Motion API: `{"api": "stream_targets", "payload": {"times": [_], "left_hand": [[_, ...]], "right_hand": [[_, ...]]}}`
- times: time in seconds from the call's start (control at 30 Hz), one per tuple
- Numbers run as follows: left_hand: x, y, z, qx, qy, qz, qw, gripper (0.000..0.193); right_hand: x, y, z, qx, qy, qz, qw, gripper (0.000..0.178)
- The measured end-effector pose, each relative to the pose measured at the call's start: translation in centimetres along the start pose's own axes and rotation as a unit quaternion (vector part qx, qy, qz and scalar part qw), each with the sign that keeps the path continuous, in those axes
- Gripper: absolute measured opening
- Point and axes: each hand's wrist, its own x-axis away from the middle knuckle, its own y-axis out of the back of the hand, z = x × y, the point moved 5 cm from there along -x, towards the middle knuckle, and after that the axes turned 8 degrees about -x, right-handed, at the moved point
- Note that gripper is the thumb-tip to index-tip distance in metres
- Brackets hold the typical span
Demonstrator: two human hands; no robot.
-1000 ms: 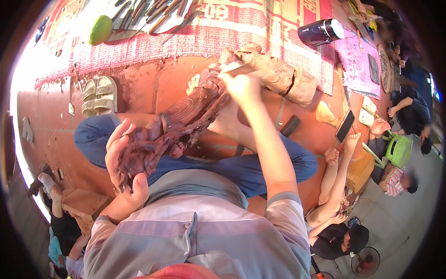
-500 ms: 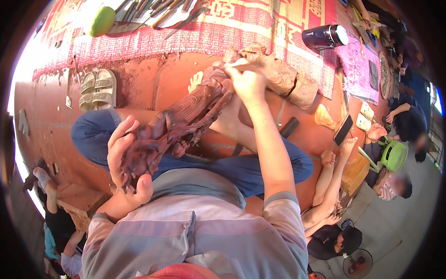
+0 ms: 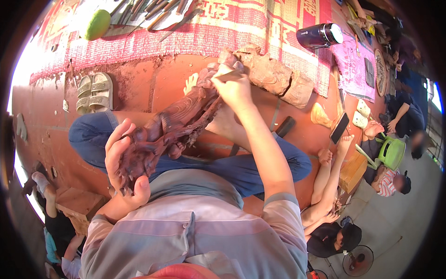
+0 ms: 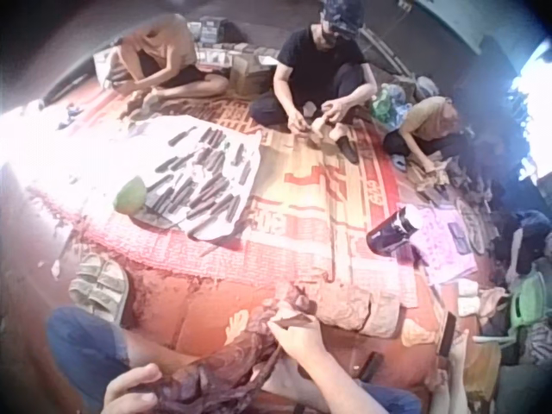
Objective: The person sits cross-legged on a mat and carves a dark reddish-brown piece of wood using a small knife. They hold the wood in their left hand and use the knife in their right hand to shape the surface, occasionally rotating the object to access different areas.
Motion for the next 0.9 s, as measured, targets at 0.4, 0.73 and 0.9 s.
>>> {"api": "stream_targets", "payload": {"times": [0.4,0.73,0.9], "left_hand": [[0.1,-0.1,-0.1,0.011,-0.003,-0.004,1.000,0.066],[-0.1,0.0,-0.1,0.005,-0.005,0.001,1.000,0.066],[-0.2,0.0,0.1,0.005,-0.022,-0.001,1.000,0.066]], "right_hand": [[-0.5,-0.9,1.3,0.014,-0.003,0.012,1.000,0.011],[-0.5,2.4,-1.4,-0.191,-0.096,-0.097,0.972,0.011],[-0.8,-0.1,0.2,-0.007,-0.081,0.049,0.995,0.014]]}}
